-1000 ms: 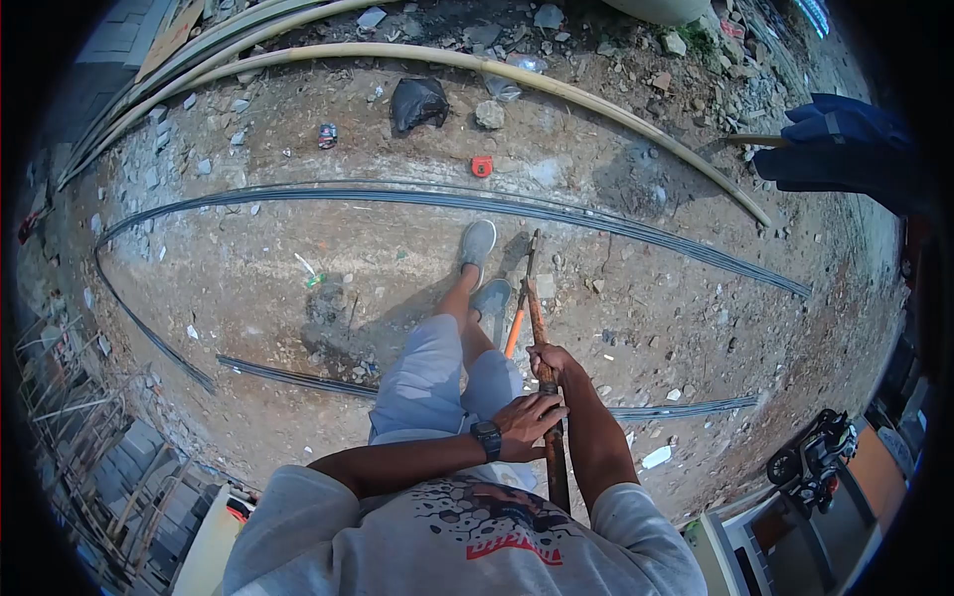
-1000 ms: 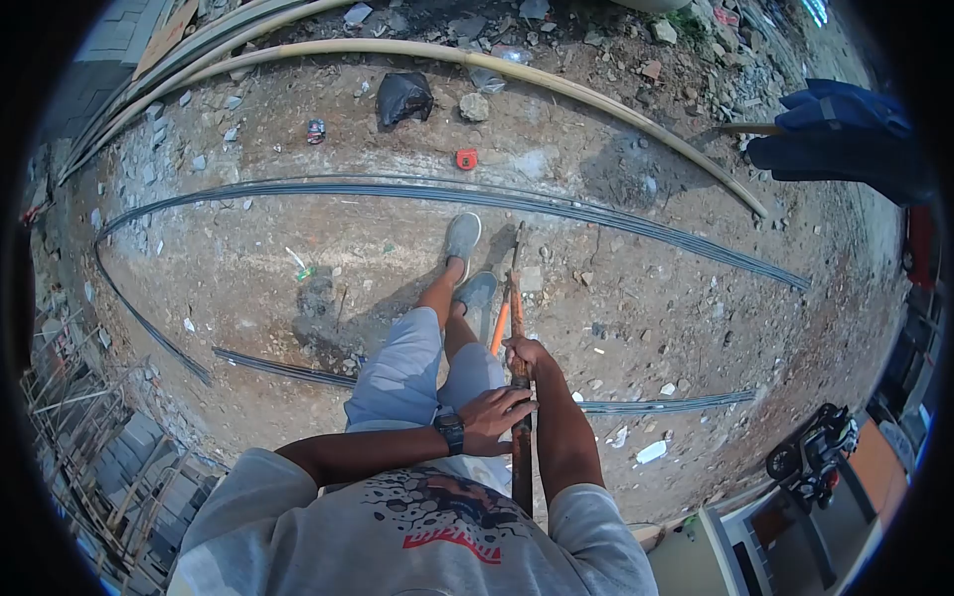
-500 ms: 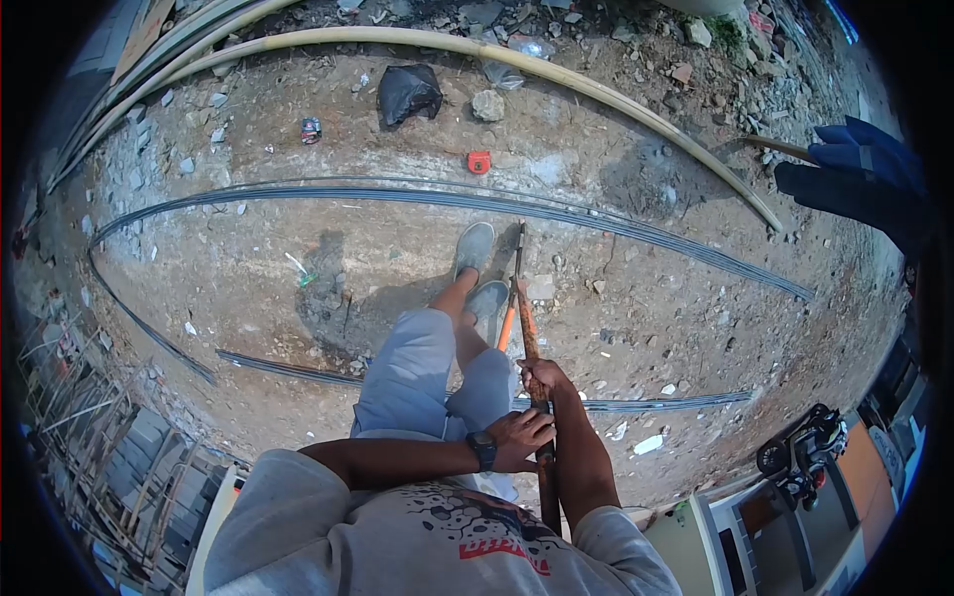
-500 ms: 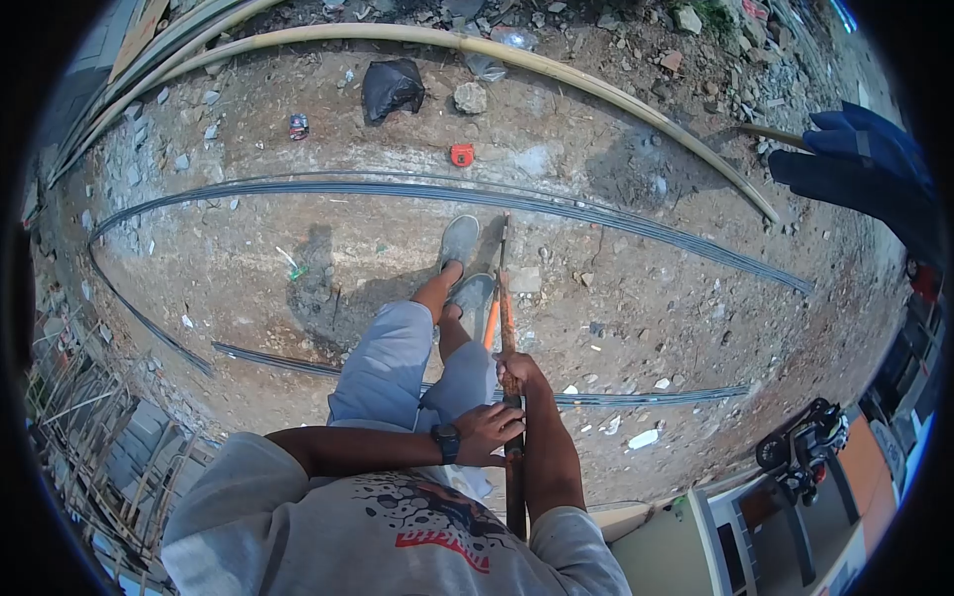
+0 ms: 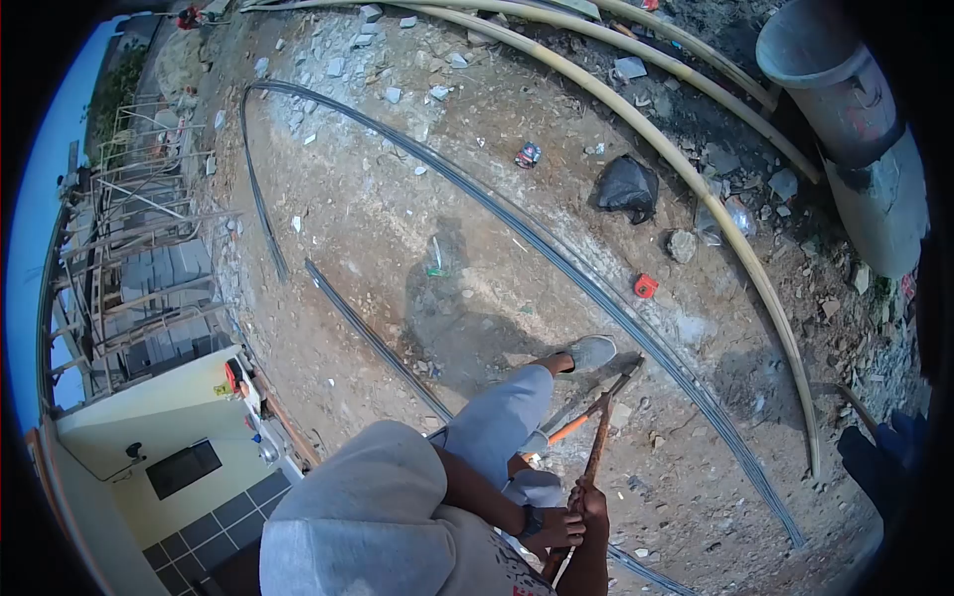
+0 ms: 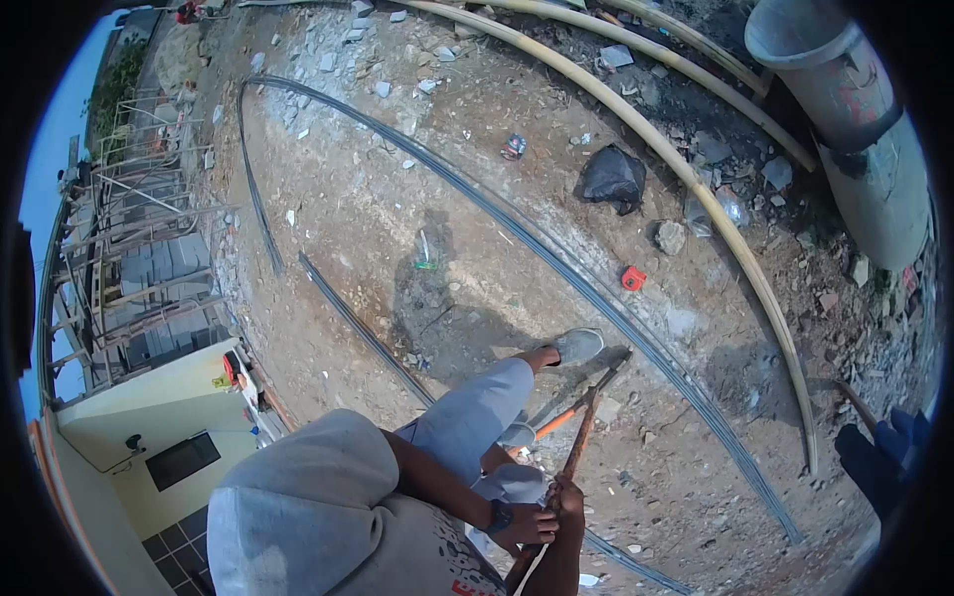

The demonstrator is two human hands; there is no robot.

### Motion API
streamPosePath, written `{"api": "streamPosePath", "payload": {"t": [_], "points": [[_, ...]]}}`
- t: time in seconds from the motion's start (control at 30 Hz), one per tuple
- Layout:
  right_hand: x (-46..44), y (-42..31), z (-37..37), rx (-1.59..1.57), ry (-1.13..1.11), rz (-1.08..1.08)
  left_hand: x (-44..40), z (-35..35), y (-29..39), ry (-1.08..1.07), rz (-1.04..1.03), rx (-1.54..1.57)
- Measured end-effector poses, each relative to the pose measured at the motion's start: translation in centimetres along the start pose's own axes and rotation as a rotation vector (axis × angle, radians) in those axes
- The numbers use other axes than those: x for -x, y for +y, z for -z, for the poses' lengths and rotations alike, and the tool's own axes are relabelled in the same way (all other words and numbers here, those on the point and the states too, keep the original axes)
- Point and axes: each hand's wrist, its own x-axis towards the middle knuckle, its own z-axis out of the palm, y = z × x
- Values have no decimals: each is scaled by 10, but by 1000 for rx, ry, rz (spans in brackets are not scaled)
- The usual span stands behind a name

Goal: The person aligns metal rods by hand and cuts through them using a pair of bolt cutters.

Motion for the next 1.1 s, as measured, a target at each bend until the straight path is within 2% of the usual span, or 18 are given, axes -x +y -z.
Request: {"api": "streamPosePath", "payload": {"t": [0.07, 0.13, 0.2, 0.3, 0.37, 0.4, 0.43, 0.47, 0.5, 0.57, 0.7, 0.77, 0.8, 0.83, 0.9, 1.0, 1.1], "points": [[-13, -15, -8, -30, -6, -24, -1, 26, 0, -101, 28, 5], [-5, -3, 6, -95, -2, -60, 5, 10, 5, -19, 6, -5], [7, 7, 6, -105, 38, -13, 8, -43, -10, 290, -42, -85], [40, 6, 9, 17, 47, 97, 3, -47, -7, 242, -46, -19], [78, 8, -8, 128, 94, 216, 5, -48, -4, 372, -97, -115], [107, 11, -28, 186, 238, 342, 2, -56, -4, 407, -101, -130], [125, 15, -30, 256, 284, 425, 0, -62, -8, 439, -107, -151], [140, 23, -28, 321, 330, 508, -3, -65, -11, 413, -120, -223], [154, 34, -27, 378, 381, 589, 1, -55, -7, 360, -110, -169], [193, 62, -35, 330, 359, 792, 5, -46, 0, 276, -60, -239], [260, 137, -44, 222, 229, 1112, 8, -58, -3, 465, -157, -108], [268, 179, -49, 211, 111, 1316, 13, -56, 4, 416, -139, -141], [273, 191, -66, 243, 157, 1383, 16, -63, 6, 452, -135, -137], [268, 196, -66, 444, 193, 1517, 17, -71, 7, 494, -127, -138], [248, 204, -74, 424, 390, 1766, 17, -77, 8, 488, -123, -176], [244, 201, -68, 348, 367, 1934, 17, -66, 32, 485, -114, -192], [250, 185, -72, 438, 363, 2058, 6, -66, 49, 513, -130, -262]]}}
